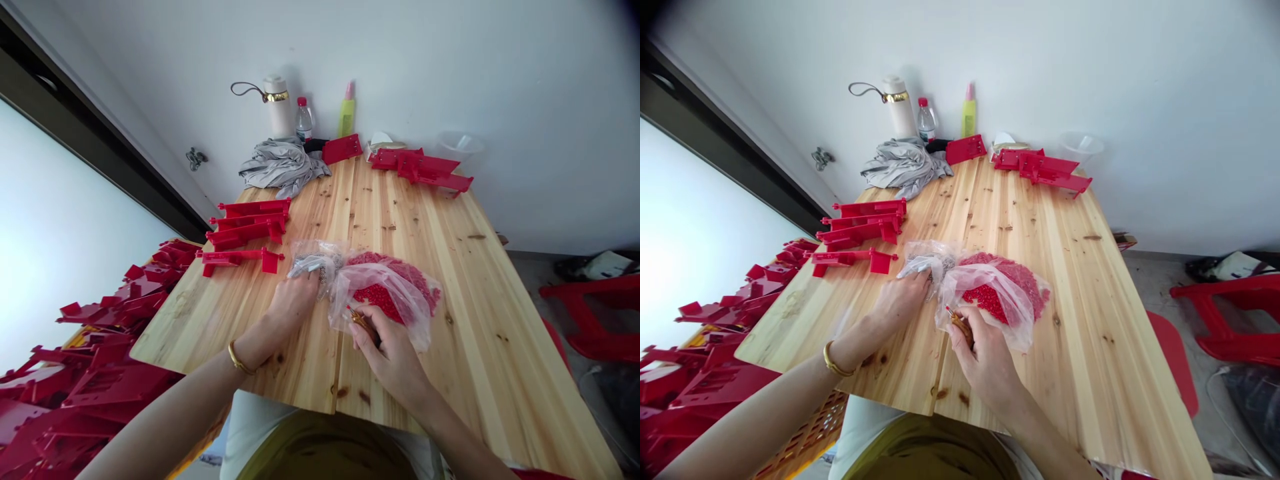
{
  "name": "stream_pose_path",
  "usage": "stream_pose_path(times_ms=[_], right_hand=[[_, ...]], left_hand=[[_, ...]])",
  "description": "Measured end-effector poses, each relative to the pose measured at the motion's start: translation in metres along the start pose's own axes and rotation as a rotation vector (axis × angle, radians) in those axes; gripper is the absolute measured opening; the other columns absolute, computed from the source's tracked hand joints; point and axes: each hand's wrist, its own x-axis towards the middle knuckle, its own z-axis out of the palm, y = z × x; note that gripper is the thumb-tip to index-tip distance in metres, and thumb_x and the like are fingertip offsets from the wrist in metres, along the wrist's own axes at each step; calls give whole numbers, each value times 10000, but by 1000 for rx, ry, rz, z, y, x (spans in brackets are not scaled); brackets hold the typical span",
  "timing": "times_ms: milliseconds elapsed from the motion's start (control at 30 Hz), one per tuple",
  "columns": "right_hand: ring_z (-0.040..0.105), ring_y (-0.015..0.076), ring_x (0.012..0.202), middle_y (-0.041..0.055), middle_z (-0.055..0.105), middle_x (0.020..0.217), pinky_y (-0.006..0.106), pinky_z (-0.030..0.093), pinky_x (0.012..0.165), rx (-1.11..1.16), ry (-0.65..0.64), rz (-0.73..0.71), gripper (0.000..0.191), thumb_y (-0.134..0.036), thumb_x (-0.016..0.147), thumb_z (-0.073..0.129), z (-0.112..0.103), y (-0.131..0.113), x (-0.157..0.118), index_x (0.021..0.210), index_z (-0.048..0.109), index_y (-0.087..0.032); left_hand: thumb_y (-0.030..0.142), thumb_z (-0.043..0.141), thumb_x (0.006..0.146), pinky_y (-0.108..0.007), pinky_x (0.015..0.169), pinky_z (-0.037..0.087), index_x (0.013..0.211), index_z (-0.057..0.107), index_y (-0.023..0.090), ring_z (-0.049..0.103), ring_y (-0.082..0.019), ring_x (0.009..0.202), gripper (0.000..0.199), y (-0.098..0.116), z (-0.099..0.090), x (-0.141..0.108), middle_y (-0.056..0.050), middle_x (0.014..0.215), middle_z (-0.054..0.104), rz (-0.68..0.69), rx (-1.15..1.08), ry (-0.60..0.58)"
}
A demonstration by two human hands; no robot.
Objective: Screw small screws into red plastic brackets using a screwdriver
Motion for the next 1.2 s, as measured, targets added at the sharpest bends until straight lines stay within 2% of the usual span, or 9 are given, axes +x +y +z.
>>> stream_pose_path(times_ms=[133, 267, 367, 500, 600, 800, 967, 1100, 1200], right_hand=[[571, 149, 612, -21, 597, 700, 269, 416, 596, 25, 2, -10, 208, -360, 1020, 451, 2, 3, -1, 1081, 563, -195], [589, 150, 618, -23, 600, 695, 264, 433, 607, 26, 1, -17, 207, -353, 1016, 454, 3, 7, 0, 1083, 564, -191], [597, 154, 632, -20, 607, 697, 268, 438, 622, 19, 21, -32, 202, -351, 1014, 454, 4, 7, 1, 1064, 568, -192], [593, 155, 629, -17, 621, 700, 271, 438, 623, 14, 40, -43, 200, -350, 1013, 458, 7, 6, 3, 1055, 572, -191], [615, 164, 667, -1, 645, 737, 277, 447, 642, -6, 45, -45, 206, -353, 1004, 471, 9, 6, 3, 1062, 579, -187], [611, 146, 610, -21, 633, 697, 255, 444, 598, 7, 47, -32, 200, -349, 1013, 468, 9, 7, 2, 1072, 581, -196], [622, 144, 607, -23, 637, 688, 247, 442, 584, 33, 23, -9, 210, -359, 1011, 474, 9, 9, 1, 1083, 577, -191], [596, 141, 595, -27, 624, 688, 251, 434, 583, 23, 22, -2, 214, -360, 1016, 463, 10, 10, 1, 1090, 576, -194], [604, 146, 626, -16, 633, 714, 257, 435, 598, 13, 28, -3, 208, -355, 1012, 468, 9, 10, 0, 1081, 576, -191]], left_hand=[[95, 388, 966, -319, 625, 517, 1070, 610, 151, 719, -268, 772, 252, 6, -11, 5, -128, 926, 726, -1, 42, -79], [121, 401, 975, -306, 620, 484, 1062, 607, 161, 709, -259, 776, 227, 4, -10, 4, -113, 911, 725, -15, -8, -64], [180, 427, 994, -287, 610, 460, 1029, 613, 171, 692, -229, 742, 189, 1, -3, -2, -93, 891, 726, -48, -133, 19], [208, 490, 980, -258, 655, 466, 983, 628, 174, 670, -179, 717, 142, 2, 5, -12, -46, 831, 713, -132, -408, 197], [224, 491, 986, -266, 702, 489, 989, 655, 177, 674, -180, 757, 170, 1, 7, -18, -46, 855, 716, -120, -500, 248], [202, 440, 1000, -309, 863, 534, 1059, 697, 190, 669, -203, 939, 265, -9, 9, -27, -83, 1040, 671, 56, -502, 148], [236, 428, 1015, -306, 789, 544, 1147, 681, 203, 661, -213, 889, 287, -8, 3, -30, -94, 1063, 645, 97, -368, 66], [132, 420, 985, -277, 717, 521, 1127, 673, 209, 646, -208, 861, 300, -4, -2, -28, -85, 1049, 650, 133, -274, -5], [139, 448, 977, -294, 749, 517, 999, 700, 191, 645, -208, 848, 258, -5, 0, -24, -84, 996, 667, 110, -364, 58]])
